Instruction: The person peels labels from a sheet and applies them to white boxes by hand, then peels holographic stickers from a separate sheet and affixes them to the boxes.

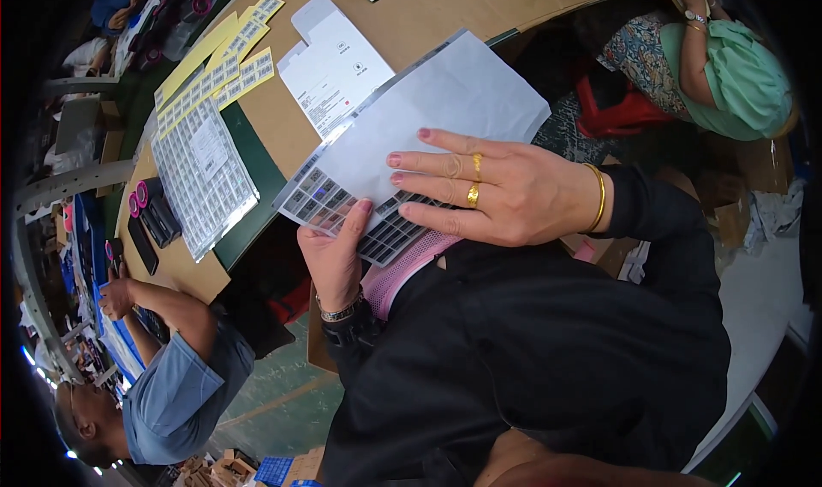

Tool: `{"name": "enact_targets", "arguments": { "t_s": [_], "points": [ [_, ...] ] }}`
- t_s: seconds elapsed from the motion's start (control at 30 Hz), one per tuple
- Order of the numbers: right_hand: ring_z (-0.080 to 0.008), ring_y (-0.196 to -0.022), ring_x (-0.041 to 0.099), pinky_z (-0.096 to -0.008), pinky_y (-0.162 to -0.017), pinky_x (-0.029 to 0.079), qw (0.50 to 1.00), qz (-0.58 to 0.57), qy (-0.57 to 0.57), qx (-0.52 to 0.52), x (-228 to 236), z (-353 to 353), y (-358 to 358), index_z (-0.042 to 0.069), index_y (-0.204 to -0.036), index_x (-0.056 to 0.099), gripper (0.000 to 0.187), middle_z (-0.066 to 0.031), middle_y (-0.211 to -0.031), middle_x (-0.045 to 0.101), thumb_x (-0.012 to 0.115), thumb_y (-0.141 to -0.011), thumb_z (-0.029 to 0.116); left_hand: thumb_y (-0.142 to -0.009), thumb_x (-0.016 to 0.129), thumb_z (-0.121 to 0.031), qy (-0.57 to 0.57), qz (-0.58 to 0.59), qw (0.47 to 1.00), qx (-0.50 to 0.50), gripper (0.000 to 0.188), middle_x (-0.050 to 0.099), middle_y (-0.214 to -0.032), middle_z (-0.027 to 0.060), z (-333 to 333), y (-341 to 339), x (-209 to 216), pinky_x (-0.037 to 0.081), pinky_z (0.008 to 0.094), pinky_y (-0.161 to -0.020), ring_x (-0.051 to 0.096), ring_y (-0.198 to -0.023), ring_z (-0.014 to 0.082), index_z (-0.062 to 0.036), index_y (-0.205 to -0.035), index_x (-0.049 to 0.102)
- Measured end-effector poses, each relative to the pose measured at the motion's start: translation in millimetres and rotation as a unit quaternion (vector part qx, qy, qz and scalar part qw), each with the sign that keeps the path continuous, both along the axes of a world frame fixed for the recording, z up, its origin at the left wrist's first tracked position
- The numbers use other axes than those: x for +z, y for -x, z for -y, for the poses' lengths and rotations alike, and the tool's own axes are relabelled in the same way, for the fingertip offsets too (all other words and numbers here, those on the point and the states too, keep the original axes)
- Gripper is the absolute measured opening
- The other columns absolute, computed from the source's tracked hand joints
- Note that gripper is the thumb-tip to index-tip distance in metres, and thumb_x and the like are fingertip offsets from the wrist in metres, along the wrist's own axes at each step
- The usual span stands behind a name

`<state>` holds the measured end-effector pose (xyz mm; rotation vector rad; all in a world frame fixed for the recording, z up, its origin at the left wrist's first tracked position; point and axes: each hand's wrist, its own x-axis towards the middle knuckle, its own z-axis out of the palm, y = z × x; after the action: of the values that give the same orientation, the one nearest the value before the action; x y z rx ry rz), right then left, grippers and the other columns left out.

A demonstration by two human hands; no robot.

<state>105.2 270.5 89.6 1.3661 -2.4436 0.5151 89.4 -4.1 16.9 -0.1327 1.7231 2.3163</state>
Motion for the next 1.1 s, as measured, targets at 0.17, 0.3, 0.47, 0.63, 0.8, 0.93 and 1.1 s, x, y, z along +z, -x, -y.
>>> {"name": "enact_targets", "arguments": {
  "t_s": [0.17, 0.3, 0.47, 0.63, 0.8, 0.93, 1.1],
  "points": [
    [-0.0324, -0.137, 0.059, -0.0507, -0.116, 0.048, 1.0, -0.01, -0.013, -0.019, -16.6, -1.4, -2.0, 0.0, -0.125, 0.069, 0.039, -0.0184, -0.133, 0.068, 0.066, -0.088, 0.014, -0.091, 0.079, 0.002, 0.001, 0.001, 1.0, -0.005, 0.024, 0.077, -0.105, 0.0079, -3.1, 0.7, -0.6, 0.056, 0.0274, -0.086, 0.072, -0.091, 0.0127, 0.0017, -0.114, 0.072],
    [-0.0304, -0.136, 0.06, -0.0515, -0.117, 0.048, 0.999, 0.022, -0.003, 0.025, -18.5, 0.5, 3.5, 0.0, -0.124, 0.069, 0.039, -0.017, -0.13, 0.07, 0.065, -0.089, 0.016, -0.091, 0.078, 0.003, 0.0, 0.002, 1.0, -0.006, 0.024, 0.077, -0.105, 0.008, -2.9, 1.6, -2.3, 0.056, 0.0275, -0.086, 0.072, -0.091, 0.0126, 0.0017, -0.114, 0.072],
    [-0.0294, -0.135, 0.06, -0.0524, -0.119, 0.045, 1.0, 0.001, -0.008, 0.005, -17.4, -2.4, 4.1, 0.002, -0.124, 0.07, 0.039, -0.0148, -0.13, 0.07, 0.068, -0.088, 0.016, -0.091, 0.078, 0.002, 0.004, 0.019, 1.0, -0.015, 0.024, 0.077, -0.105, 0.0083, -3.1, -1.1, 0.9, 0.056, 0.0279, -0.086, 0.072, -0.092, 0.013, 0.0017, -0.115, 0.072],
    [-0.0302, -0.13, 0.063, -0.0521, -0.118, 0.044, 0.995, 0.044, 0.054, -0.074, -21.1, -1.7, 10.5, 0.004, -0.126, 0.07, 0.043, -0.0132, -0.133, 0.068, 0.076, -0.084, 0.014, -0.093, 0.077, 0.001, 0.005, 0.011, 1.0, -0.025, 0.026, 0.076, -0.107, 0.0086, 3.0, 2.0, -3.6, 0.057, 0.0283, -0.087, 0.072, -0.094, 0.0136, 0.002, -0.118, 0.071],
    [-0.0314, -0.125, 0.064, -0.0521, -0.112, 0.047, 0.969, 0.1, 0.162, -0.16, -25.6, -1.1, 20.7, 0.005, -0.129, 0.069, 0.051, -0.0132, -0.135, 0.067, 0.083, -0.081, 0.013, -0.094, 0.075, 0.0, -0.077, 0.042, 0.996, 0.014, 0.027, 0.075, -0.11, 0.0092, 12.1, 4.9, 8.1, 0.058, 0.0287, -0.087, 0.072, -0.095, 0.0138, 0.0019, -0.121, 0.069],
    [-0.0313, -0.121, 0.064, -0.0502, -0.108, 0.049, 0.974, 0.096, 0.174, -0.112, -20.6, 10.8, 25.1, 0.005, -0.124, 0.072, 0.046, -0.0117, -0.127, 0.069, 0.084, -0.081, 0.014, -0.095, 0.074, 0.0, -0.096, 0.043, 0.994, 0.0, 0.028, 0.074, -0.111, 0.0094, 14.9, 5.4, 8.8, 0.058, 0.0286, -0.086, 0.071, -0.095, 0.014, 0.0017, -0.123, 0.067],
    [-0.0294, -0.109, 0.066, -0.0471, -0.103, 0.051, 0.977, 0.091, 0.164, -0.097, -25.0, 21.6, 23.1, 0.005, -0.115, 0.076, 0.036, -0.0091, -0.115, 0.071, 0.084, -0.081, 0.013, -0.096, 0.074, -0.002, -0.084, 0.033, 0.996, -0.01, 0.028, 0.074, -0.112, 0.0096, 9.0, 3.2, 6.5, 0.058, 0.0282, -0.084, 0.071, -0.096, 0.014, 0.0015, -0.123, 0.067]
  ]
}}
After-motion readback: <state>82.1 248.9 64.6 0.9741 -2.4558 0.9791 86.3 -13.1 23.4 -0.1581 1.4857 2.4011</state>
